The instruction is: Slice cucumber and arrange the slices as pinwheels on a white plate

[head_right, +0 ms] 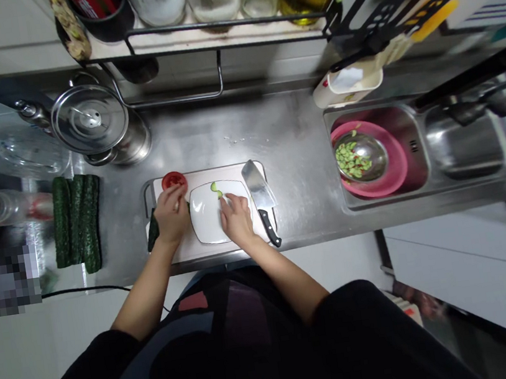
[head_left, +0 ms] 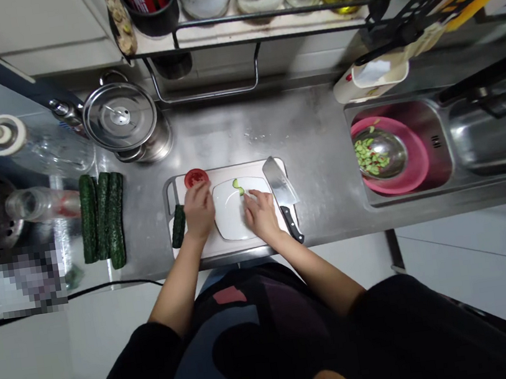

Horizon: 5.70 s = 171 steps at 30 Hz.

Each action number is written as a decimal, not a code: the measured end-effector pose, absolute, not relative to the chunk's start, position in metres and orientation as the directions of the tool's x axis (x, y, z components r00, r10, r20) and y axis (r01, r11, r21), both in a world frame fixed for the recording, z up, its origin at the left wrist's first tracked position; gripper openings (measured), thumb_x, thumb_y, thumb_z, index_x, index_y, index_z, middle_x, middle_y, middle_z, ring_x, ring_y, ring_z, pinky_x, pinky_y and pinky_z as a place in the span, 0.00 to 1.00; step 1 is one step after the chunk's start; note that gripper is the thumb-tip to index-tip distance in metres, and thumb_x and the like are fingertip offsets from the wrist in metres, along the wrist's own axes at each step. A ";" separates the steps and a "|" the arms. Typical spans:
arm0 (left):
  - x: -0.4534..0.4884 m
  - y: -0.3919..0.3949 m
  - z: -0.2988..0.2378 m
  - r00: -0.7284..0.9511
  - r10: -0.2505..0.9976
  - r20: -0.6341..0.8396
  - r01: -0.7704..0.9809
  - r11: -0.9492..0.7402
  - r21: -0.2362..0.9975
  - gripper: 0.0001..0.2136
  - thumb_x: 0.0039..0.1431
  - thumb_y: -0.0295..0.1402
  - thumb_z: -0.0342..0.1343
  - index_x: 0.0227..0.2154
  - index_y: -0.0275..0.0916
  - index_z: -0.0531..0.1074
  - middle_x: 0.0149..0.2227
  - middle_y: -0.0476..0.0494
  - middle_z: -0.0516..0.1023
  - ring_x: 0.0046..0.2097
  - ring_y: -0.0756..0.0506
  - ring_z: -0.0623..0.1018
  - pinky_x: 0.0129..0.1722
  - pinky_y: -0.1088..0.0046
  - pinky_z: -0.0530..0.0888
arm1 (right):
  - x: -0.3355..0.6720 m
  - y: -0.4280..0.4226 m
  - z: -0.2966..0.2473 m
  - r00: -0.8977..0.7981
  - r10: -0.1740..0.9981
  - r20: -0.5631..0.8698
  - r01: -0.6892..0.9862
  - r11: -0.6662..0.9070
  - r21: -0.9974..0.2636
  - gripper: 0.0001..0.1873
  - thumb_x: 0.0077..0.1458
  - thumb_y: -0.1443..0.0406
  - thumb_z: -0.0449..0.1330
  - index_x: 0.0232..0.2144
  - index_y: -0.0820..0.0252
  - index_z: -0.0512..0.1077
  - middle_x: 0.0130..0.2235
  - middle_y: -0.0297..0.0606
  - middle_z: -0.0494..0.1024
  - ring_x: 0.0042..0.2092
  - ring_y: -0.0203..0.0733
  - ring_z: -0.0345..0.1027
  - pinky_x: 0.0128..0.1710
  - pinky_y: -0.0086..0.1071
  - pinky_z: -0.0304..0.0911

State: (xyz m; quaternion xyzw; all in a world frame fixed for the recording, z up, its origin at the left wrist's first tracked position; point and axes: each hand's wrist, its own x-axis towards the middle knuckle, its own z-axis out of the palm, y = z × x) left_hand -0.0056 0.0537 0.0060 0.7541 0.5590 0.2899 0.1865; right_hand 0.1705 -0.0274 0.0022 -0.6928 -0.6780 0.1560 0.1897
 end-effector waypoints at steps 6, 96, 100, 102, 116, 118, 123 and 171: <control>-0.034 0.027 0.005 0.014 0.999 0.029 0.806 -0.028 0.592 0.11 0.58 0.29 0.50 0.38 0.35 0.76 0.37 0.39 0.78 0.39 0.45 0.77 0.43 0.69 0.72 | 0.170 -0.058 0.008 0.012 0.993 0.117 0.839 0.054 -0.542 0.18 0.60 0.68 0.50 0.49 0.60 0.73 0.50 0.49 0.67 0.49 0.50 0.57 0.50 0.48 0.61; 0.036 0.048 -0.027 0.573 0.804 0.157 0.689 -0.576 0.440 0.11 0.62 0.31 0.48 0.38 0.39 0.76 0.41 0.38 0.78 0.43 0.42 0.72 0.42 0.63 0.67 | 0.200 0.056 -0.012 -0.029 0.989 -0.148 0.845 -0.054 -0.532 0.10 0.54 0.71 0.51 0.34 0.63 0.72 0.36 0.44 0.71 0.41 0.44 0.63 0.42 0.33 0.59; 0.036 0.046 -0.026 0.570 0.808 0.147 0.691 -0.569 0.446 0.11 0.62 0.31 0.49 0.39 0.39 0.76 0.41 0.38 0.78 0.43 0.42 0.72 0.41 0.63 0.66 | 0.206 0.051 -0.014 -0.025 0.996 -0.089 0.825 -0.030 -0.565 0.11 0.55 0.71 0.50 0.36 0.63 0.73 0.36 0.44 0.71 0.41 0.45 0.63 0.44 0.35 0.59; 0.036 0.045 -0.026 0.568 0.809 0.151 0.692 -0.569 0.445 0.11 0.62 0.30 0.49 0.40 0.39 0.76 0.41 0.38 0.78 0.43 0.42 0.72 0.40 0.63 0.65 | 0.210 0.045 -0.015 -0.029 0.998 -0.053 0.820 -0.007 -0.572 0.12 0.56 0.70 0.50 0.36 0.63 0.74 0.36 0.44 0.72 0.41 0.45 0.62 0.45 0.36 0.59; 0.036 0.043 -0.028 0.550 0.815 0.182 0.714 -0.572 0.403 0.10 0.62 0.31 0.50 0.40 0.38 0.76 0.41 0.39 0.78 0.42 0.41 0.71 0.41 0.63 0.65 | 0.207 0.021 -0.010 -0.212 0.975 -0.059 0.884 0.166 -0.436 0.18 0.62 0.68 0.51 0.52 0.57 0.73 0.51 0.43 0.72 0.50 0.49 0.54 0.44 0.38 0.57; 0.036 0.042 -0.028 0.552 0.814 0.180 0.721 -0.575 0.388 0.11 0.62 0.31 0.50 0.40 0.38 0.76 0.41 0.39 0.78 0.42 0.41 0.71 0.41 0.63 0.65 | 0.206 0.021 -0.006 -0.227 0.969 -0.096 0.903 0.172 -0.394 0.19 0.63 0.68 0.50 0.54 0.58 0.71 0.53 0.43 0.71 0.51 0.50 0.52 0.45 0.39 0.56; 0.036 0.041 -0.028 0.558 0.812 0.170 0.727 -0.577 0.372 0.11 0.62 0.30 0.50 0.42 0.39 0.76 0.42 0.39 0.78 0.42 0.42 0.71 0.40 0.63 0.65 | 0.205 0.020 -0.002 -0.247 0.960 -0.134 0.929 0.195 -0.314 0.21 0.64 0.68 0.48 0.56 0.60 0.69 0.54 0.45 0.69 0.52 0.51 0.51 0.44 0.38 0.55; -0.023 0.039 0.027 -0.168 0.898 -0.407 0.537 0.429 0.726 0.09 0.42 0.35 0.63 0.21 0.39 0.68 0.21 0.52 0.71 0.26 0.51 0.70 0.29 0.76 0.64 | 0.170 -0.049 0.009 -0.103 0.995 0.010 0.696 0.079 -0.714 0.16 0.59 0.69 0.52 0.41 0.60 0.78 0.38 0.44 0.76 0.43 0.45 0.64 0.46 0.41 0.63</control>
